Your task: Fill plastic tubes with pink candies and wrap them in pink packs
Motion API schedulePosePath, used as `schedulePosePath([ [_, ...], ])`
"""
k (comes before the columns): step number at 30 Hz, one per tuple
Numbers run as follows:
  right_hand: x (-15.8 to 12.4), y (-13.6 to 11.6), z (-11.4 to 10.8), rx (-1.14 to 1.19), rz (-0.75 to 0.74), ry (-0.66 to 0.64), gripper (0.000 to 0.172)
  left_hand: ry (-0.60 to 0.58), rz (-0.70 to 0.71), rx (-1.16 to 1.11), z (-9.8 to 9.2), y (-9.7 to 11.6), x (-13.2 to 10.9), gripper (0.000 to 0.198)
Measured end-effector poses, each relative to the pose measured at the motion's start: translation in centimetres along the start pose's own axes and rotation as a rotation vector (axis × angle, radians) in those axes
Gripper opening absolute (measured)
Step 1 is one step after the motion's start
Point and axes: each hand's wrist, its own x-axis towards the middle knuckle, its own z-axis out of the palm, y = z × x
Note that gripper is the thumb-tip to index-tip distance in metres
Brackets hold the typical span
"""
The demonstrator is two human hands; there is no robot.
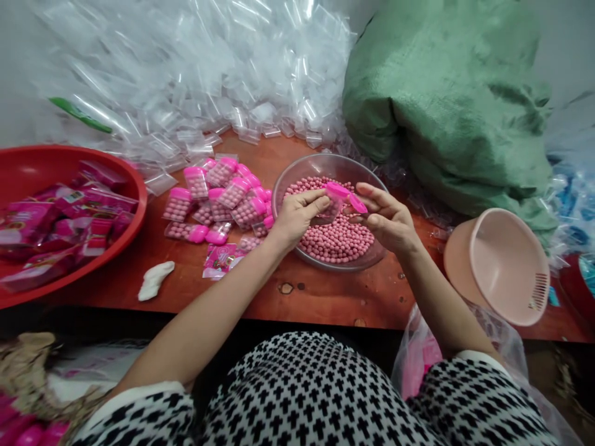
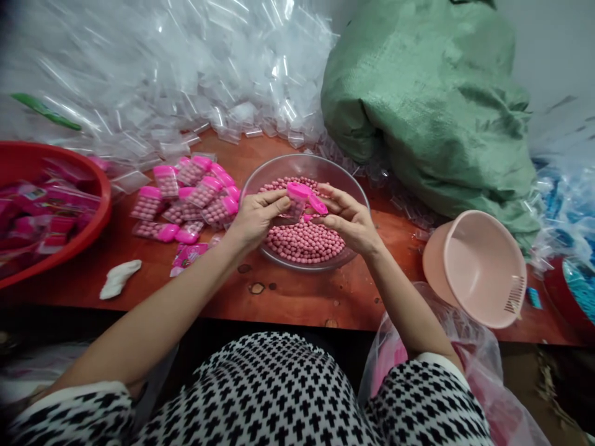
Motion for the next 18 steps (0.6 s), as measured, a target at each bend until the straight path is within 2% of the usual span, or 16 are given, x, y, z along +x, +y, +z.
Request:
schedulePosePath([
  [2,-0.2,0.6,-0.2,0.104,0.041,0.07,0.053,-0.006,-0.011,-0.023,0.1,-0.1,0.0,0.052],
  [4,0.1,1.0,-0.4,0.148,0.046,0.127,0.046,-0.019,0.042,0.019,0.1,-0.4,-0.1,0.048],
  [6,0.7,1.1,-0.5,0.209,0.049,0.133,0.048,-0.054,0.116,0.095,-0.1,-0.6,-0.2,0.041],
  [8,1.4,0.8,-0.4,0.294,0.11,0.063,0.055,-0.089,0.195,0.203,-0.2,-0.7,-0.3,0.032],
  [12,2.0,0.2,0.5,0.405,0.339,-0.136,0.064,-0.091,0.352,0.423,-0.5,-0.7,-0.2,0.018],
  [15,2.1,0.3,1.3,0.442,0.439,-0.171,0.059,-0.065,0.385,0.477,-0.6,-0.8,-0.2,0.017],
  [18,1.9,0.4,2.0,0.469,0.495,-0.144,0.05,-0.031,0.361,0.489,-0.5,-1.0,-0.3,0.017],
])
